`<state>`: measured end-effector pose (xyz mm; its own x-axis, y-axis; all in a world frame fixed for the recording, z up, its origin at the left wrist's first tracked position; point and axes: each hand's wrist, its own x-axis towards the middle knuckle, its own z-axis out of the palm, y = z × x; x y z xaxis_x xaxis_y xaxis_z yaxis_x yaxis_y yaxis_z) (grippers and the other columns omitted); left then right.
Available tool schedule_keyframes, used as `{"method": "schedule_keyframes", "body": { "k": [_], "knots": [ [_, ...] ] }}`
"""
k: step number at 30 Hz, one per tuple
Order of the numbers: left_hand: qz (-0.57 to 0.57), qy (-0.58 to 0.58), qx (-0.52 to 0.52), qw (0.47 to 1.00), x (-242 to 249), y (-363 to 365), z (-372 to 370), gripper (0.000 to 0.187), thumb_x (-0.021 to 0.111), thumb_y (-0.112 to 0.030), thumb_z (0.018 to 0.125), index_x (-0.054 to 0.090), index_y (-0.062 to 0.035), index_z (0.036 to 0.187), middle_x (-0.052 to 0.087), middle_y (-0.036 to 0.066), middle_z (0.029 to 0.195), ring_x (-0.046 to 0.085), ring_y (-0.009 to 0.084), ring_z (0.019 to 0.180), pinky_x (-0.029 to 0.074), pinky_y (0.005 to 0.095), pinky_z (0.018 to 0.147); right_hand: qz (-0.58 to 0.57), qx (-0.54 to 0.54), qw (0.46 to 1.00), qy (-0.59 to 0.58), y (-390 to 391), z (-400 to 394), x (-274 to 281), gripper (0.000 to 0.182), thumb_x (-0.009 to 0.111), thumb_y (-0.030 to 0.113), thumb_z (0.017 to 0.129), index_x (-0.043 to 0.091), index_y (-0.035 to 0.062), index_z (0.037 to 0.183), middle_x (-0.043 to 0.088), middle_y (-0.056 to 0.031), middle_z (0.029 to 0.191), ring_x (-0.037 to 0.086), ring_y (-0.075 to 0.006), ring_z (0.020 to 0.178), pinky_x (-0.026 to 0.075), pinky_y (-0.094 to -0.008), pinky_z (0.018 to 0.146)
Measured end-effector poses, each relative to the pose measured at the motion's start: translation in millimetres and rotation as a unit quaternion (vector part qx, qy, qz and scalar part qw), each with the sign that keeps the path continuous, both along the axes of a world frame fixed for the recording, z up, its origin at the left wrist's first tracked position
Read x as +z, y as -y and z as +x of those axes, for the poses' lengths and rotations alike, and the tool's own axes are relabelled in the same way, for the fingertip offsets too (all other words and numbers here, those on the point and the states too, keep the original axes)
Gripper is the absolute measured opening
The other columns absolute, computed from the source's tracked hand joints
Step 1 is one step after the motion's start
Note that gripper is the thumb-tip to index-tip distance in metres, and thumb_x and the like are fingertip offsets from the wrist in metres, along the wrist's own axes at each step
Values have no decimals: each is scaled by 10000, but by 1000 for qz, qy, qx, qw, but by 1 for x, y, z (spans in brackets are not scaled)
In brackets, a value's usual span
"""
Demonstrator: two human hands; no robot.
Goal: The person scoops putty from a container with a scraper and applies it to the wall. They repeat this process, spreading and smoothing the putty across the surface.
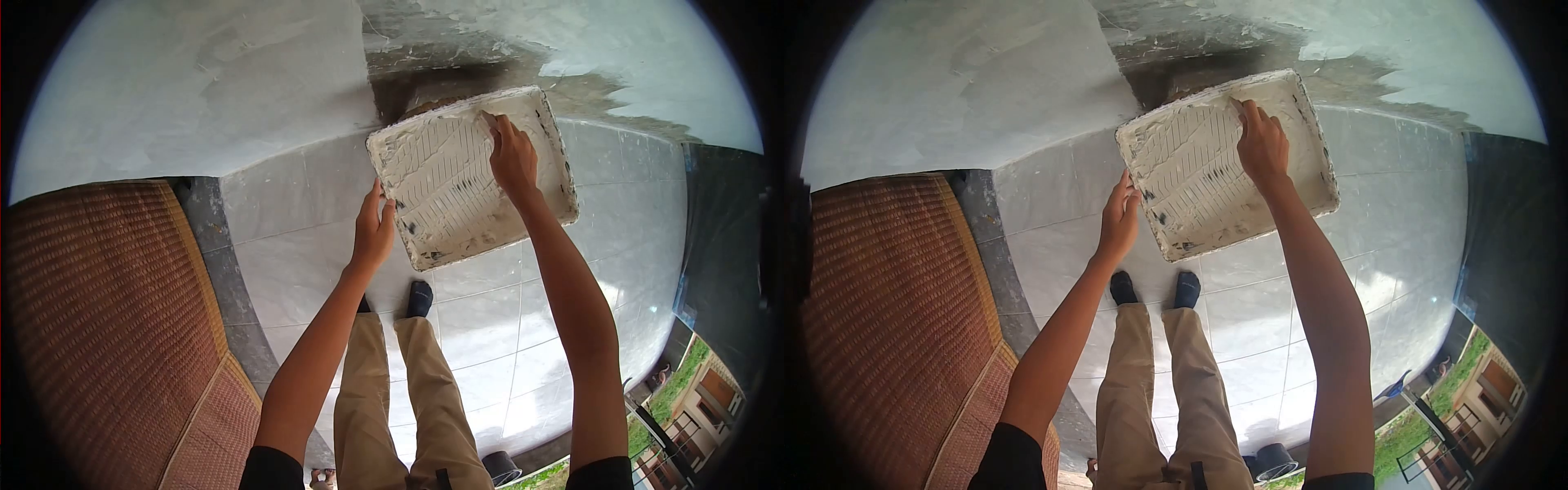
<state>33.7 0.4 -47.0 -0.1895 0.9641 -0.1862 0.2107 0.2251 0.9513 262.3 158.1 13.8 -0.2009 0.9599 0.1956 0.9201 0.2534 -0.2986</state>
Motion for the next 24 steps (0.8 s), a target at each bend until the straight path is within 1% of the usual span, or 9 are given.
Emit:
{"method": "schedule_keyframes", "body": {
  "k": [4, 8, 10, 11, 15, 17, 18, 20, 24],
  "knots": [
    [-49, -2, 7, 999, 8, -2, -1, 517, 470, -186, 986, 365, 45, 1436, 546, 238, 1299, 555, 299, 1174, 420, 367, 990, -37, 20, 999, -26, 13, -6, 1, 147, 540, 81, 923, 513, 63, 1066, 666, -177, 973, 621, -402, 828, 487, -497, 692],
    [-43, 18, 31, 998, 7, -2, 0, 497, 457, -171, 984, 385, 39, 1429, 568, 234, 1276, 579, 291, 1142, 425, 356, 980, -33, 28, 998, -49, 27, -23, -3, 115, 524, 77, 924, 504, 72, 1037, 666, -154, 916, 627, -397, 794, 493, -503, 680],
    [-43, 18, 30, 998, 7, -2, -1, 491, 452, -169, 988, 387, 34, 1430, 570, 235, 1274, 583, 290, 1137, 426, 354, 978, -65, -25, 990, -124, 28, -26, -5, 159, 556, 79, 913, 492, 41, 1053, 663, -227, 921, 625, -440, 837, 474, -514, 690],
    [-44, 18, 28, 998, 6, -3, -2, 485, 447, -168, 992, 388, 30, 1431, 571, 236, 1272, 586, 290, 1131, 428, 352, 976, -62, -38, 989, -133, 28, -25, -8, 153, 554, 82, 918, 488, 36, 1049, 661, -239, 900, 626, -451, 839, 475, -511, 698],
    [-50, 17, 20, 998, 13, -1, 0, 472, 437, -167, 1001, 393, 16, 1433, 568, 239, 1277, 588, 285, 1132, 431, 349, 974, -60, -49, 989, -127, 32, -22, -12, 140, 555, 64, 908, 472, 43, 1019, 667, -225, 899, 636, -440, 828, 483, -511, 690],
    [-53, 8, 30, 998, 13, -2, 2, 469, 435, -169, 1006, 389, 7, 1439, 565, 240, 1281, 590, 281, 1126, 432, 347, 974, -72, -54, 980, -179, 41, -25, -18, 190, 566, 115, 929, 512, 28, 1089, 665, -240, 917, 643, -433, 865, 490, -479, 725],
    [-53, 9, 31, 998, 12, -2, 2, 469, 435, -169, 1006, 389, 7, 1439, 565, 240, 1281, 590, 281, 1126, 432, 347, 974, -71, -54, 980, -178, 40, -23, -21, 190, 566, 115, 929, 512, 28, 1089, 665, -240, 917, 643, -433, 865, 490, -479, 725],
    [-34, 11, 31, 999, 9, -1, 2, 477, 440, -171, 1006, 379, 2, 1446, 563, 238, 1284, 591, 280, 1120, 431, 349, 975, -106, -125, 961, -223, 39, -20, -27, 225, 588, 147, 931, 529, 22, 1108, 672, -219, 906, 663, -394, 841, 500, -442, 729],
    [-47, 19, 24, 998, 4, -1, 0, 479, 437, -169, 1008, 373, -6, 1453, 560, 237, 1286, 590, 273, 1120, 430, 347, 976, -138, -148, 939, -277, 42, -22, -20, 222, 593, 133, 910, 530, 8, 1083, 669, -249, 919, 657, -426, 858, 498, -458, 728]
  ]
}}
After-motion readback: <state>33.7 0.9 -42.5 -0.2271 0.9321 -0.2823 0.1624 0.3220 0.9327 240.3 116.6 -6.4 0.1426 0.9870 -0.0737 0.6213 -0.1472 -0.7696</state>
